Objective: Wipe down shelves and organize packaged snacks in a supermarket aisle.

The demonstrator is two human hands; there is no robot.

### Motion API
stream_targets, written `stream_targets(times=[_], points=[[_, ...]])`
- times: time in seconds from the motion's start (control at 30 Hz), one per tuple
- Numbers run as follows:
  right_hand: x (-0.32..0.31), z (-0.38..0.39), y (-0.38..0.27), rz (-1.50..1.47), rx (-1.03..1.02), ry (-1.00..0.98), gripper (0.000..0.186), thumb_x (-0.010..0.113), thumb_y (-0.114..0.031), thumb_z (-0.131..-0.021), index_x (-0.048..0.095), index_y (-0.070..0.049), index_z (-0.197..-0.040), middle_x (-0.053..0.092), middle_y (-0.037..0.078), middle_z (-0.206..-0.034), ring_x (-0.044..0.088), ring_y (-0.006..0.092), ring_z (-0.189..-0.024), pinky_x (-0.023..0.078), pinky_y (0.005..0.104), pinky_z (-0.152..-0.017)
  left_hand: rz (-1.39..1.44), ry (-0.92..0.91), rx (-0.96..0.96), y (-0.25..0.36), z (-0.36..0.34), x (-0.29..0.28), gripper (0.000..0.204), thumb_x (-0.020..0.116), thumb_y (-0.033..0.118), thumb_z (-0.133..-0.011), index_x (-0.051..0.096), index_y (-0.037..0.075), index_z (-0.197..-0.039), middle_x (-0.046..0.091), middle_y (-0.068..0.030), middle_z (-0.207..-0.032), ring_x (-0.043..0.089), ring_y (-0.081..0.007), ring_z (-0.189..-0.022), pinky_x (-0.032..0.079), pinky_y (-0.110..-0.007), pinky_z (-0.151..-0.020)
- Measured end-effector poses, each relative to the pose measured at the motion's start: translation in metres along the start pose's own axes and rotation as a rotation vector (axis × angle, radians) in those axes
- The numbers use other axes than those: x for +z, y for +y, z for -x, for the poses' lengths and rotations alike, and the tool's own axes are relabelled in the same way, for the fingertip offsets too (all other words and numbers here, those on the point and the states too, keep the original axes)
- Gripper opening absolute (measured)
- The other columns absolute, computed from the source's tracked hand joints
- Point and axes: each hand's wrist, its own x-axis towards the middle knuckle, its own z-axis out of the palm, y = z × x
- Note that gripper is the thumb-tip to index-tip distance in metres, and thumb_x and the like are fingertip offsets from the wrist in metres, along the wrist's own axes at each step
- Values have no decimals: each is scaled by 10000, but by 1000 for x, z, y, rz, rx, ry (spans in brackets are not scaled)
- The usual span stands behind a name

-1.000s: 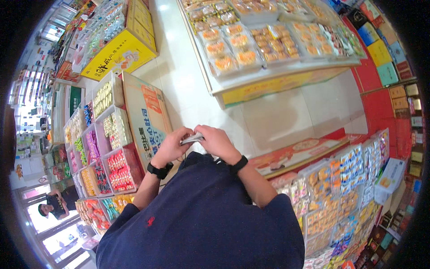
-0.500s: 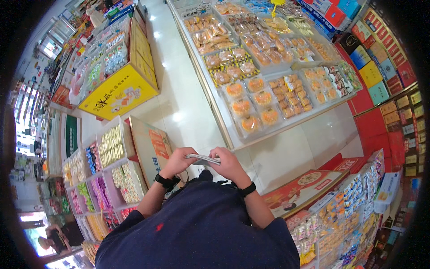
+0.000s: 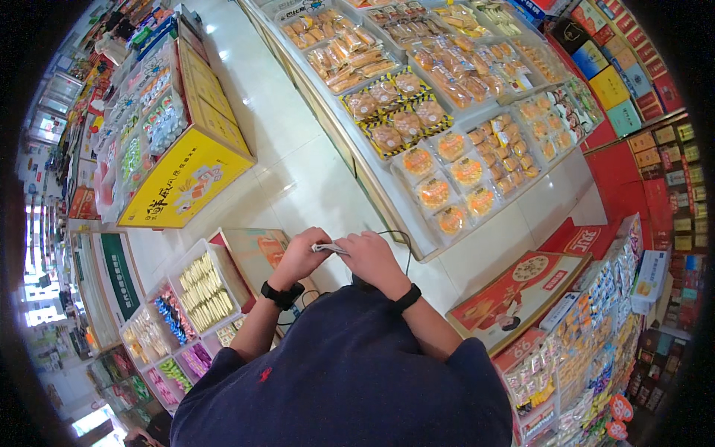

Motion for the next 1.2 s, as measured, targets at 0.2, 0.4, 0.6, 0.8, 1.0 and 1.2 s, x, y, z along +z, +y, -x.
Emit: stream_targets(times=[0.2, 0.4, 0.6, 0.8, 1.0, 1.2], points=[[5, -88, 30, -143, 97, -66, 224, 624, -192, -898, 661, -136, -1111, 686, 131, -869, 665, 349, -824, 517, 465, -699, 295, -64, -148, -59, -66, -41, 185, 719, 40, -845, 686, 7, -1023, 723, -102, -988, 665, -164, -941, 521, -317, -823], [-17, -200, 58, -416, 109, 4, 265, 591, -189, -909, 625, -100, -1157, 678, 222, -865, 654, 434, -824, 517, 517, -731, 198, -123, -372, -131, -138, -90, 238, 717, 120, -881, 721, -3, -1085, 757, -115, -973, 682, -180, -899, 523, -329, -838], [-30, -278, 115, -611, 317, 234, 212, 580, -198, -947, 629, -69, -1108, 661, 240, -845, 649, 445, -823, 511, 505, -705, 66, -314, -486, -167, -217, -140, 318, 721, 232, -875, 728, -27, -1059, 745, -108, -891, 660, -166, -833, 512, -351, -809], [-35, -289, 175, -286, 775, 377, 338, 528, -354, -1006, 642, -65, -1141, 692, 221, -852, 674, 436, -832, 521, 509, -705, 81, -347, -516, -196, -285, -150, 282, 699, 233, -918, 698, -26, -1031, 695, -22, -848, 618, -117, -778, 504, -326, -734], [-46, -294, 218, 88, 895, 533, 324, 553, -380, -1000, 677, -100, -1107, 685, 201, -791, 667, 422, -758, 520, 523, -672, 46, -365, -360, -175, -363, -141, 305, 635, 278, -979, 666, -9, -1075, 682, -29, -850, 618, -98, -774, 503, -303, -699], [-108, -352, 250, 553, 880, 773, 304, 620, -311, -951, 656, -86, -1152, 672, 170, -962, 631, 384, -916, 488, 507, -815, 433, -440, -296, -156, -427, -96, 339, 626, 274, -981, 663, -38, -1108, 712, -125, -902, 659, -153, -847, 529, -333, -771]])
